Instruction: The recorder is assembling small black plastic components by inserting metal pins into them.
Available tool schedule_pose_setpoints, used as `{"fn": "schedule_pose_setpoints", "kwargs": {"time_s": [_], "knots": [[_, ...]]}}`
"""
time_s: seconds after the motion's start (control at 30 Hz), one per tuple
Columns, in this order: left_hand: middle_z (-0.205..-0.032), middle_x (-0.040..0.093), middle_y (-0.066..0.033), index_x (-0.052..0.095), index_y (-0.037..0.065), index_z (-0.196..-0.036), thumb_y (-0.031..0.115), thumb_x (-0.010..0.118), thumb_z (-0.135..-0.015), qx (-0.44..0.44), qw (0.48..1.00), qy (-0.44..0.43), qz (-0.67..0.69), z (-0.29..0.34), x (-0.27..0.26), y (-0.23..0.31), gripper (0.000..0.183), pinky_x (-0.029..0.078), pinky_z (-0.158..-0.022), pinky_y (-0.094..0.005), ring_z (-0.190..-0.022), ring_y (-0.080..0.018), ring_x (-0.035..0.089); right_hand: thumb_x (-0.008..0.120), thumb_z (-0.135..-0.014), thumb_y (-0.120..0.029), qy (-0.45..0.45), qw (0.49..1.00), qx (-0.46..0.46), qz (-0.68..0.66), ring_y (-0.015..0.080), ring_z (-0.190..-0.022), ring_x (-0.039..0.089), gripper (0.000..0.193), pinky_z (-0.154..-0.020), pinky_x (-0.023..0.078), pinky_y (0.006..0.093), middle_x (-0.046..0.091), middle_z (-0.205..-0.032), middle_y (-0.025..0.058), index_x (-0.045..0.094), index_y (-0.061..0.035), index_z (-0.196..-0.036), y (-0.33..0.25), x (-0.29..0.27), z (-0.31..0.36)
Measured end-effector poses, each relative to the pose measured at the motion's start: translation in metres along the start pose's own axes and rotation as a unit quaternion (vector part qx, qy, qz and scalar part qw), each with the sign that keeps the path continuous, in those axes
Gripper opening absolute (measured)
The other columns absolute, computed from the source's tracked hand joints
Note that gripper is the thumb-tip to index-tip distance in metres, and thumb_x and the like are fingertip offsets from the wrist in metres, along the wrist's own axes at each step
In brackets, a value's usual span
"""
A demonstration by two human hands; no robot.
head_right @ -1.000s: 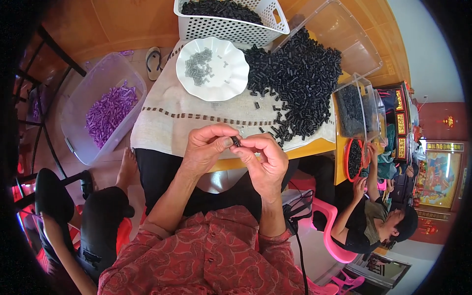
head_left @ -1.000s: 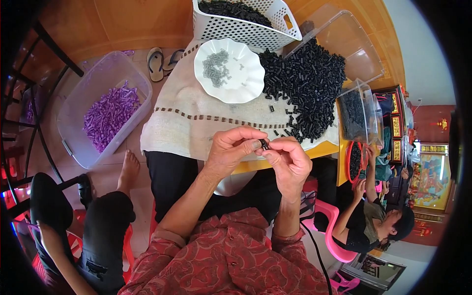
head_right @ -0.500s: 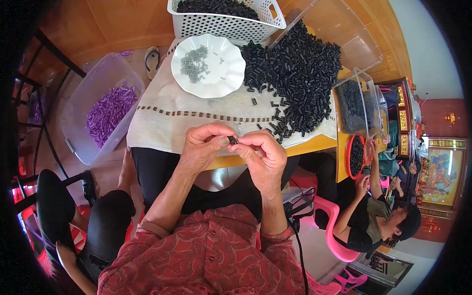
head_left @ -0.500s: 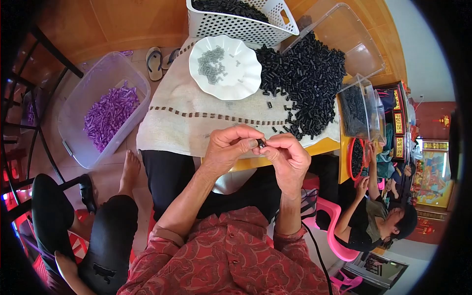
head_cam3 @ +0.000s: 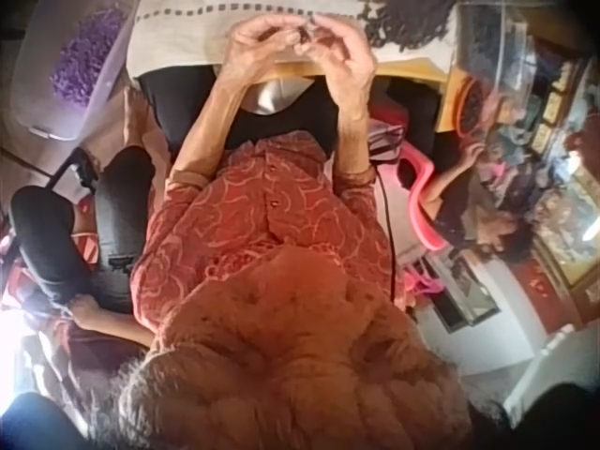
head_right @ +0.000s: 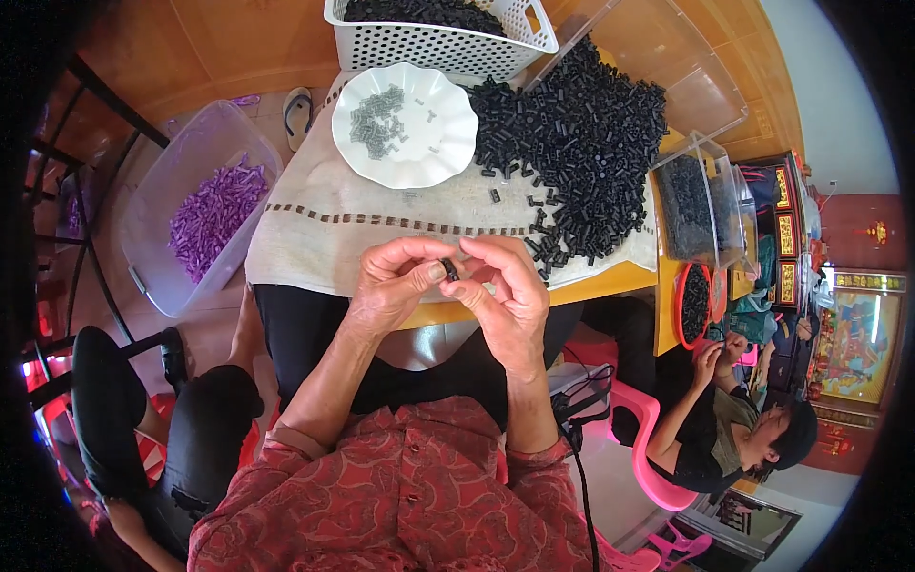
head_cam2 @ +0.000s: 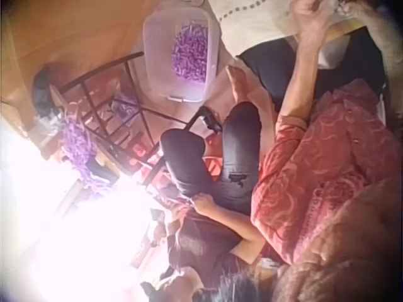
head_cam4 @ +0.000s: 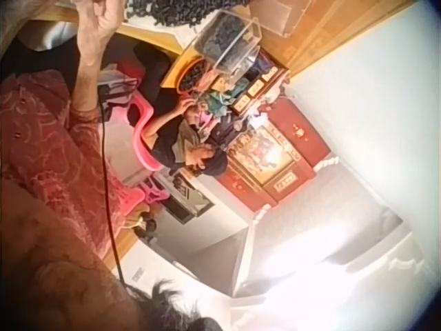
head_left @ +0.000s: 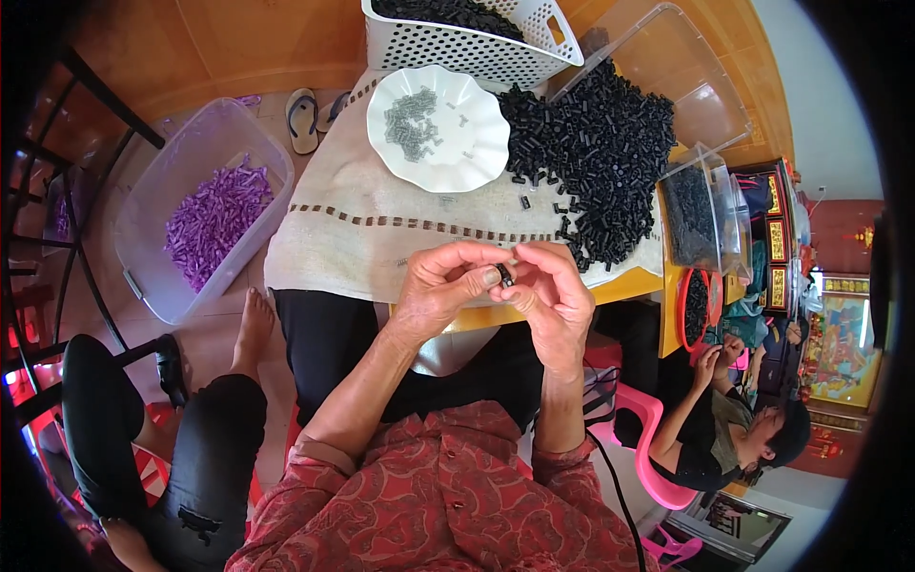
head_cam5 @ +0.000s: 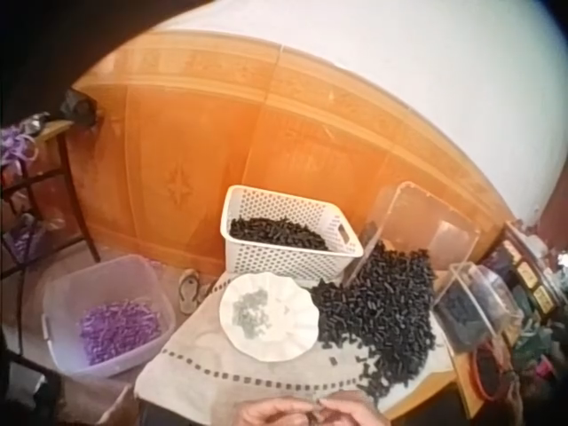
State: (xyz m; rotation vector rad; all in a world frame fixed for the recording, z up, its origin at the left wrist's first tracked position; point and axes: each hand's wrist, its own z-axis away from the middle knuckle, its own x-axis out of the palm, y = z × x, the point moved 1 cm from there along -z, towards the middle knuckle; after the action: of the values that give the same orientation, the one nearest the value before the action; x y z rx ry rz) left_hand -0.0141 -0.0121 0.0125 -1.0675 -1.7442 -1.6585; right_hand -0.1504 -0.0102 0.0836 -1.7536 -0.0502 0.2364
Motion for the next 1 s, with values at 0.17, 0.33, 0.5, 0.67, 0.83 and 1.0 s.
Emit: {"fn": "schedule_pose_setpoints", "kwargs": {"time_s": [0.17, 0.33, 0.5, 0.67, 0.83, 1.0], "knots": [[-0.091, 0.065, -0.0082, 0.05, 0.0, -0.129, -0.004, 0.057, -0.089, -0.007, 0.999, 0.017, 0.04, -0.002, 0.006, 0.006, 0.04, 0.052, -0.073, -0.0253, -0.078, -0.0102, 0.061, 0.069, -0.078, 0.005, -0.035, 0.999, 0.013, -0.007, 0.015, -0.088, 0.059, 0.041, -0.075, 0.049, 0.024, 0.06, -0.112, 0.0127, 0.059, 0.001, -0.117, -0.002, 0.003, -0.003], [-0.09, 0.064, -0.0072, 0.05, 0.0, -0.128, -0.002, 0.057, -0.09, -0.022, 1.0, -0.001, 0.02, -0.002, -0.002, 0.001, 0.039, 0.051, -0.071, -0.0238, -0.077, -0.0091, 0.06, 0.07, -0.077, 0.004, -0.044, 0.998, 0.007, 0.033, 0.014, -0.086, 0.058, 0.034, -0.077, 0.049, 0.0252, 0.064, -0.105, 0.0113, 0.063, 0.0015, -0.111, 0.0, 0.0, -0.002], [-0.092, 0.064, -0.0054, 0.055, -0.001, -0.124, 0.0, 0.059, -0.09, -0.044, 0.999, -0.003, 0.009, -0.002, -0.003, -0.002, 0.035, 0.051, -0.073, -0.0236, -0.078, -0.0088, 0.06, 0.07, -0.077, 0.005, -0.028, 0.999, -0.029, 0.025, 0.0138, -0.085, 0.058, 0.033, -0.077, 0.049, 0.025, 0.064, -0.104, 0.0114, 0.063, 0.0028, -0.109, 0.005, 0.001, -0.001], [-0.097, 0.064, -0.0051, 0.053, 0.0, -0.128, -0.003, 0.064, -0.084, -0.041, 0.998, -0.047, 0.027, 0.001, 0.002, 0.005, 0.045, 0.05, -0.079, -0.0247, -0.085, -0.0095, 0.06, 0.07, -0.076, 0.008, 0.004, 0.999, -0.043, 0.003, 0.0141, -0.087, 0.059, 0.034, -0.076, 0.05, 0.0238, 0.063, -0.1, 0.0115, 0.062, 0.0043, -0.108, 0.002, -0.001, -0.002], [-0.101, 0.065, -0.0059, 0.053, 0.002, -0.128, -0.006, 0.068, -0.08, -0.045, 0.997, -0.041, -0.036, 0.004, 0.002, 0.004, 0.052, 0.051, -0.081, -0.0255, -0.089, -0.0096, 0.06, 0.07, -0.075, 0.009, 0.001, 0.999, -0.049, 0.022, 0.0158, -0.086, 0.062, 0.033, -0.076, 0.052, 0.0243, 0.062, -0.098, 0.0122, 0.062, 0.0059, -0.107, 0.005, -0.001, 0.001], [-0.098, 0.066, -0.005, 0.056, 0.002, -0.126, -0.005, 0.068, -0.081, -0.018, 0.997, -0.032, -0.067, 0.006, 0.001, 0.002, 0.047, 0.051, -0.078, -0.0242, -0.086, -0.0088, 0.06, 0.07, -0.076, 0.009, 0.016, 0.998, -0.054, 0.015, 0.0161, -0.087, 0.062, 0.03, -0.075, 0.052, 0.0238, 0.062, -0.098, 0.0124, 0.062, 0.0067, -0.105, 0.004, 0.001, 0.003]]}}
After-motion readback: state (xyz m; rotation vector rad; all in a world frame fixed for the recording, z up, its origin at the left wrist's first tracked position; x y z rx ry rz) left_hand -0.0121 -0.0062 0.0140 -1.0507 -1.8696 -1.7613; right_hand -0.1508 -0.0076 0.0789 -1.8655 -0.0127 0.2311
